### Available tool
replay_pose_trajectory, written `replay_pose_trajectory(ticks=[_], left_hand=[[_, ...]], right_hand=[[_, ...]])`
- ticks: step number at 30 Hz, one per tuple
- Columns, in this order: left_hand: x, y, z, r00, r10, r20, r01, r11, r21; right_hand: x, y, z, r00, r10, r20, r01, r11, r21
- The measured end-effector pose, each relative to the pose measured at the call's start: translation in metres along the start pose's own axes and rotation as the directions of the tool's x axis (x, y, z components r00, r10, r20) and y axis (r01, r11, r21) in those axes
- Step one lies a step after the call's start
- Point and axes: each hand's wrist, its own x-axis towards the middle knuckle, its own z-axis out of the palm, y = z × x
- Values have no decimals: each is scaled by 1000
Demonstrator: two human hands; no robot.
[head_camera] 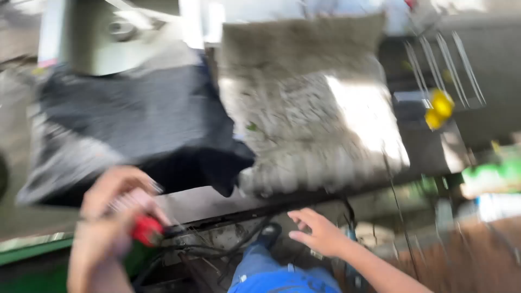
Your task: The person measures a long metal rod using a tape measure and marks it with a pen. They then use an angle grinder to cut the rod at the marked spot, creating sparks. The person handles the metal rod and the tools throughout the process.
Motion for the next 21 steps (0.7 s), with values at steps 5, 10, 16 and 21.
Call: replay_pose_trajectory(ticks=[5, 10, 16, 21], left_hand=[[-4, -137, 198, 652, -251, 716, 439, 894, -86], [-41, -166, 354, 218, -455, 864, -11, 884, 468], [-112, -156, 468, -222, -518, 826, -349, 833, 429], [-173, -188, 519, -355, -554, 753, -310, 830, 464]], right_hand=[[-91, 101, 97, 855, 456, -247, -216, 746, 629], [-135, 111, 117, 572, 536, -621, 140, 682, 718], [-183, 150, 107, 449, 281, -848, 281, 856, 433], [-237, 186, 101, 541, 544, -641, 189, 664, 723]])
